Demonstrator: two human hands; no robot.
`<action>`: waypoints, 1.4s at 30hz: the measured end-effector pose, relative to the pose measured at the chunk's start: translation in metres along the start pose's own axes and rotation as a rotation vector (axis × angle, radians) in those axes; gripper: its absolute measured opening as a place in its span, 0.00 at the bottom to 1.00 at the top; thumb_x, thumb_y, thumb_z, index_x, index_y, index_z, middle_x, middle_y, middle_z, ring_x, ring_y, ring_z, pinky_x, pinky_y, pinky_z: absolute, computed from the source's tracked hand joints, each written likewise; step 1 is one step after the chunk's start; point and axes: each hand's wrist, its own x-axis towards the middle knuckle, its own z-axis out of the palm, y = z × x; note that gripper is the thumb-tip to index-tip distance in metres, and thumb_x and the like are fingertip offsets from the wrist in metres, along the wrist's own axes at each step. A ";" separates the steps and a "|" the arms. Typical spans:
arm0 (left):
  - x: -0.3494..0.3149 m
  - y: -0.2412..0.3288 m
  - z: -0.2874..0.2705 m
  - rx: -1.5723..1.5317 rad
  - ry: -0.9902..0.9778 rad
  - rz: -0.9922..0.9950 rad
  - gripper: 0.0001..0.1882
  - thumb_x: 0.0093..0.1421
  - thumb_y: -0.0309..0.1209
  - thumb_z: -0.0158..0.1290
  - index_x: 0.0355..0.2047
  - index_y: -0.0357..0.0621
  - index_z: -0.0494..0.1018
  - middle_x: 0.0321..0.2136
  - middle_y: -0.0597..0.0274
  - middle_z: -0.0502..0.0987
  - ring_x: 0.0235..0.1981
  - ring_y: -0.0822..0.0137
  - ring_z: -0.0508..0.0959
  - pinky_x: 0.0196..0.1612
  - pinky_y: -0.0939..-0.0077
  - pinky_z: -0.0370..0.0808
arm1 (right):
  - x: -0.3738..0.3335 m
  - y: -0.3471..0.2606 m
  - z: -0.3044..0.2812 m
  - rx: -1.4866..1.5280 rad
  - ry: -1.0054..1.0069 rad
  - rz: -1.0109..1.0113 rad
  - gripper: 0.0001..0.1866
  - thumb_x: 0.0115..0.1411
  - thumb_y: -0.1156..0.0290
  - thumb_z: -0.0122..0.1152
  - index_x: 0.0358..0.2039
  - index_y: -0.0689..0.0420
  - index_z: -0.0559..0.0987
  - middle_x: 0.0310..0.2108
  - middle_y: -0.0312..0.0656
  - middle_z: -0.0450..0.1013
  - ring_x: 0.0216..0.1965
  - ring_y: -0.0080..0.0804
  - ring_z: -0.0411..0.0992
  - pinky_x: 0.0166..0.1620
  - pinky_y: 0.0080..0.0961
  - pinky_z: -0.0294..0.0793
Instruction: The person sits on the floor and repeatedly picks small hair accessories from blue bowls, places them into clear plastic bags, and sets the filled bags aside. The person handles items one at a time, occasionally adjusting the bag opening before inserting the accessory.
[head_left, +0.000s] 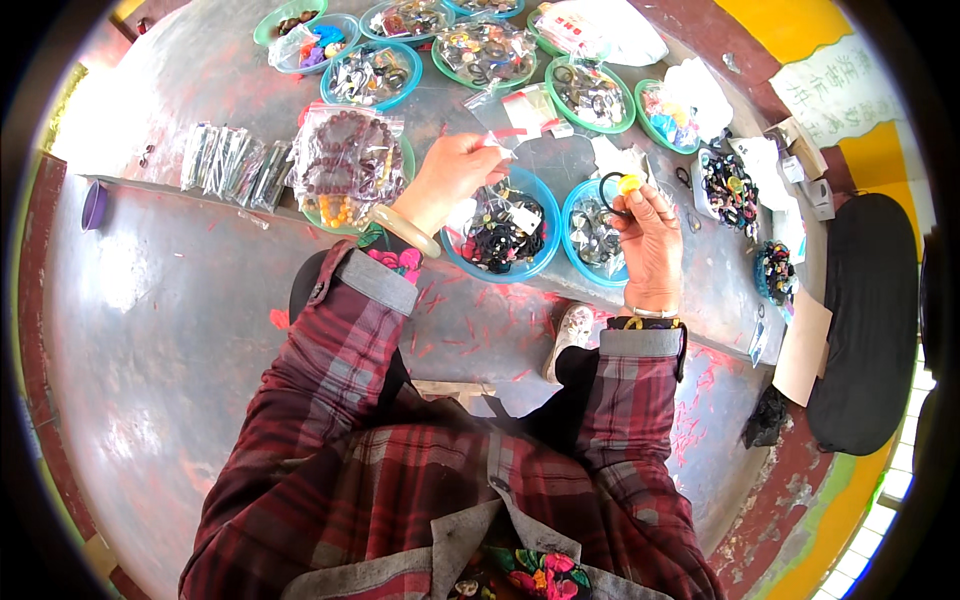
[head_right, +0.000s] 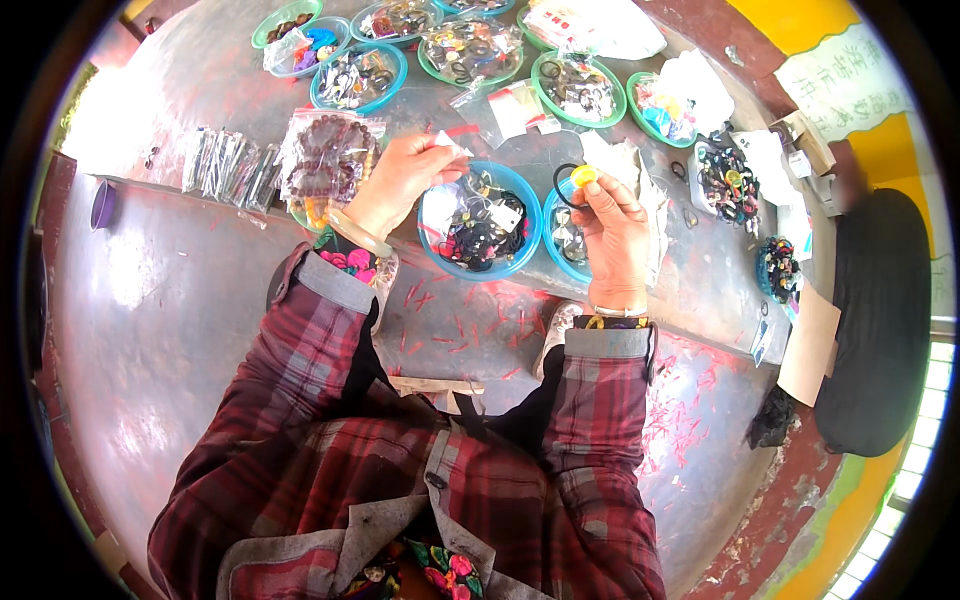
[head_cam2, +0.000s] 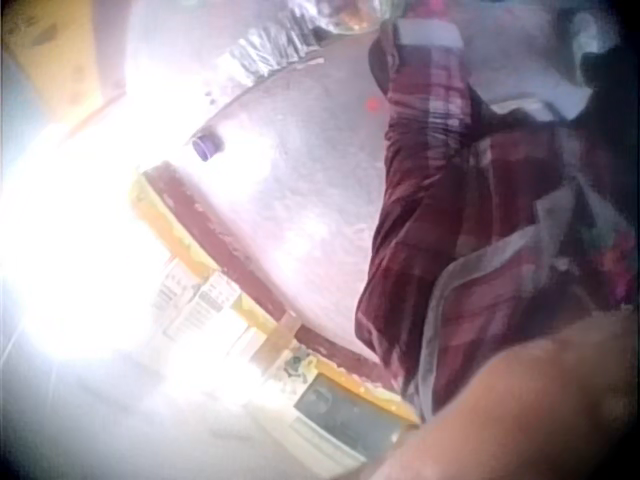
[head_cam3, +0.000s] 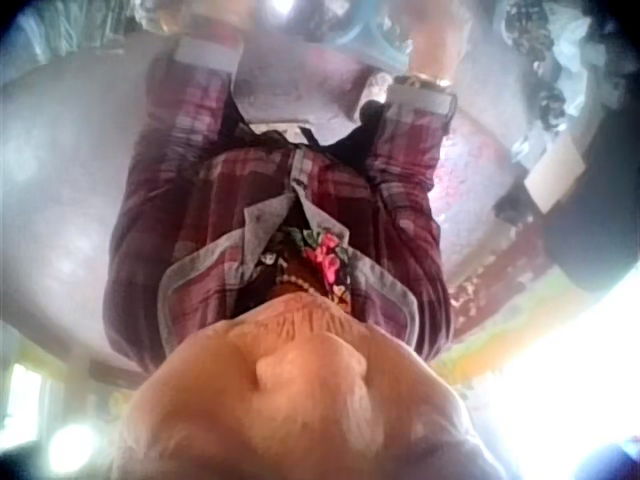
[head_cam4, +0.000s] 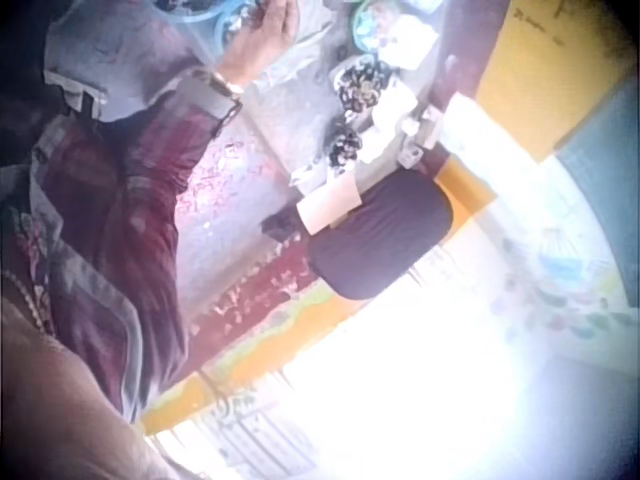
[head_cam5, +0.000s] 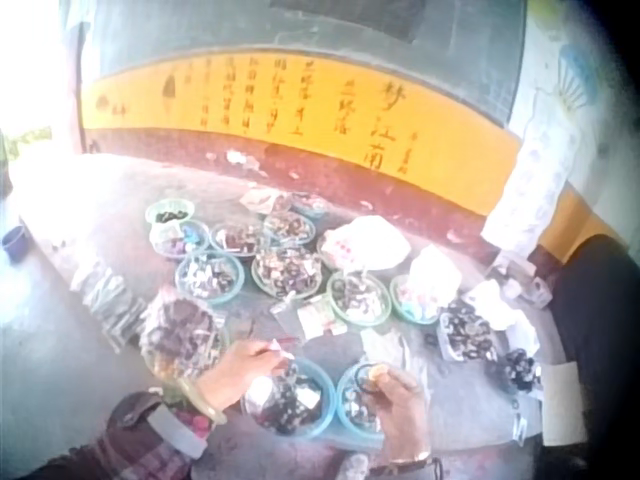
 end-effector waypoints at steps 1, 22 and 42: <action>0.001 -0.004 0.002 0.054 -0.010 0.000 0.13 0.59 0.31 0.48 0.37 0.31 0.72 0.34 0.56 0.75 0.35 0.68 0.76 0.42 0.76 0.73 | 0.000 -0.002 0.001 -0.052 -0.017 -0.004 0.09 0.54 0.77 0.58 0.37 0.62 0.77 0.32 0.39 0.75 0.29 0.22 0.72 0.29 0.14 0.70; 0.003 -0.023 0.045 0.824 -0.149 0.183 0.14 0.53 0.36 0.50 0.32 0.38 0.76 0.21 0.49 0.75 0.24 0.59 0.76 0.30 0.70 0.70 | 0.003 0.010 0.032 -1.198 -0.307 -0.763 0.07 0.45 0.79 0.59 0.27 0.57 0.78 0.24 0.40 0.73 0.28 0.39 0.70 0.32 0.30 0.69; 0.001 -0.024 0.042 0.678 -0.297 0.150 0.13 0.59 0.32 0.46 0.38 0.37 0.75 0.30 0.55 0.78 0.29 0.67 0.78 0.33 0.74 0.77 | 0.003 0.012 0.031 -1.439 -0.425 -0.779 0.04 0.48 0.77 0.54 0.27 0.56 0.73 0.21 0.43 0.68 0.27 0.42 0.68 0.30 0.34 0.68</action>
